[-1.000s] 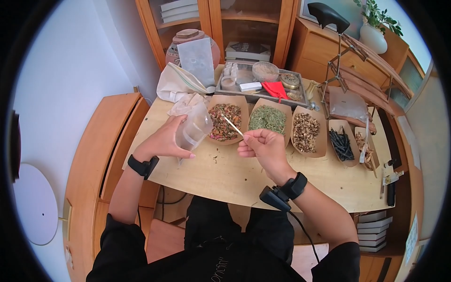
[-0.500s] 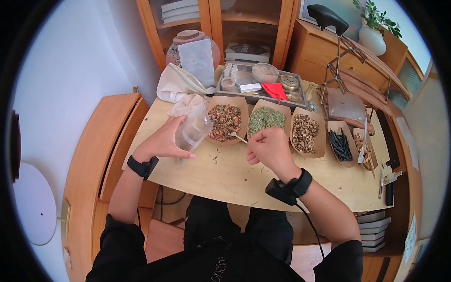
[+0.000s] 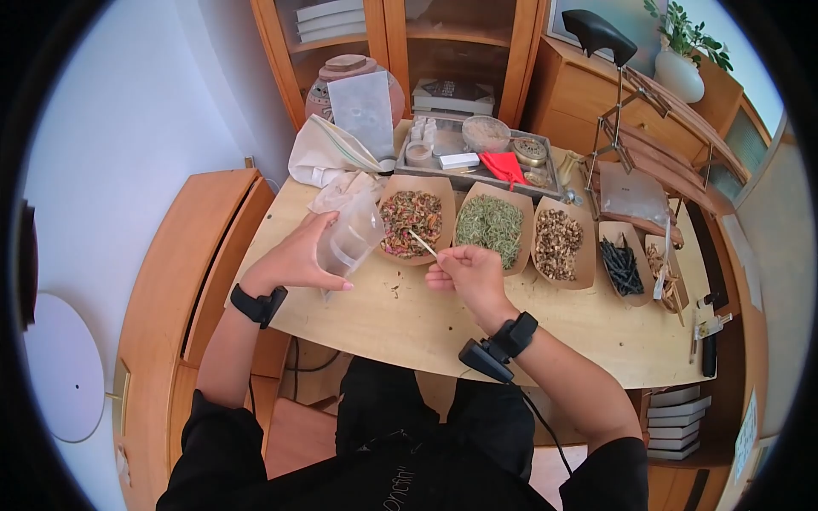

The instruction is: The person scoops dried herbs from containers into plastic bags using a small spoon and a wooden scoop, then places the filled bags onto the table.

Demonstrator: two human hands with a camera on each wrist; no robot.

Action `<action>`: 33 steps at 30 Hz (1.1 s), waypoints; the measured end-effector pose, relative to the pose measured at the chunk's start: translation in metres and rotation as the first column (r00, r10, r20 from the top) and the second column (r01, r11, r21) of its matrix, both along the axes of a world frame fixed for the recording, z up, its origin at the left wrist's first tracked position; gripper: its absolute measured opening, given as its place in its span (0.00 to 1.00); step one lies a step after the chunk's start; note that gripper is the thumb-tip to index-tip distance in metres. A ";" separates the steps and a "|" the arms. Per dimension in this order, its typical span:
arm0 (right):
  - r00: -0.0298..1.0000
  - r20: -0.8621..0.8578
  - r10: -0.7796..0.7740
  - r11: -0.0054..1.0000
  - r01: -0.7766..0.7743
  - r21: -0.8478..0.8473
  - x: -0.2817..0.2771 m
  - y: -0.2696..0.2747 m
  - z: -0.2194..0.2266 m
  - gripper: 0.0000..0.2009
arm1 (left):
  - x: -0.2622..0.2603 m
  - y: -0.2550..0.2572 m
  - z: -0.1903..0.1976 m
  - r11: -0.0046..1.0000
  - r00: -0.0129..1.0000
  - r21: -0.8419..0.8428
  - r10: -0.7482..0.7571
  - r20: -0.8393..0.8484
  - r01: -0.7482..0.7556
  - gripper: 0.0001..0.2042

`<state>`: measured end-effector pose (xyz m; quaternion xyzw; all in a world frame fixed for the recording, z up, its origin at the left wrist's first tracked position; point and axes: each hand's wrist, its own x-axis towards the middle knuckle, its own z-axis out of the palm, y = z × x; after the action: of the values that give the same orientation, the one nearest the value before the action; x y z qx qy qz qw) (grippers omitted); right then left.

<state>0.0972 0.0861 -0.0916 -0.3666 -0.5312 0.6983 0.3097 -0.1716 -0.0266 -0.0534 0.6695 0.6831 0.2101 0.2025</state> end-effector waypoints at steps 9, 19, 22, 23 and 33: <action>1.000 -0.023 -0.008 1.000 0.008 -0.011 0.004 0.000 -0.002 0.07 | 0.003 0.002 -0.001 1.000 1.000 -0.003 -0.015 0.025 0.015 0.55; 0.999 -0.040 -0.003 0.997 0.006 0.082 0.014 -0.006 0.029 0.08 | 0.002 0.004 -0.004 1.000 1.000 0.020 -0.018 -0.016 0.019 0.58; 0.998 -0.048 0.037 0.984 -0.028 0.176 0.015 -0.013 0.041 0.07 | 0.006 0.005 -0.001 1.000 1.000 -0.015 -0.009 0.014 0.009 0.55; 0.994 0.005 0.112 0.956 -0.109 0.272 0.016 -0.015 0.043 0.06 | 0.007 0.006 -0.001 1.000 1.000 -0.008 -0.011 0.007 0.011 0.55; 0.971 0.238 -0.014 0.947 -0.064 0.315 0.024 -0.011 0.062 0.05 | 0.007 0.006 -0.004 1.000 1.000 0.017 -0.014 -0.006 0.014 0.55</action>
<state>0.1217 0.0752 -0.0299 -0.3854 -0.6753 0.5578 0.2904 -0.1645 -0.0204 -0.0570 0.6766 0.6771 0.2125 0.1962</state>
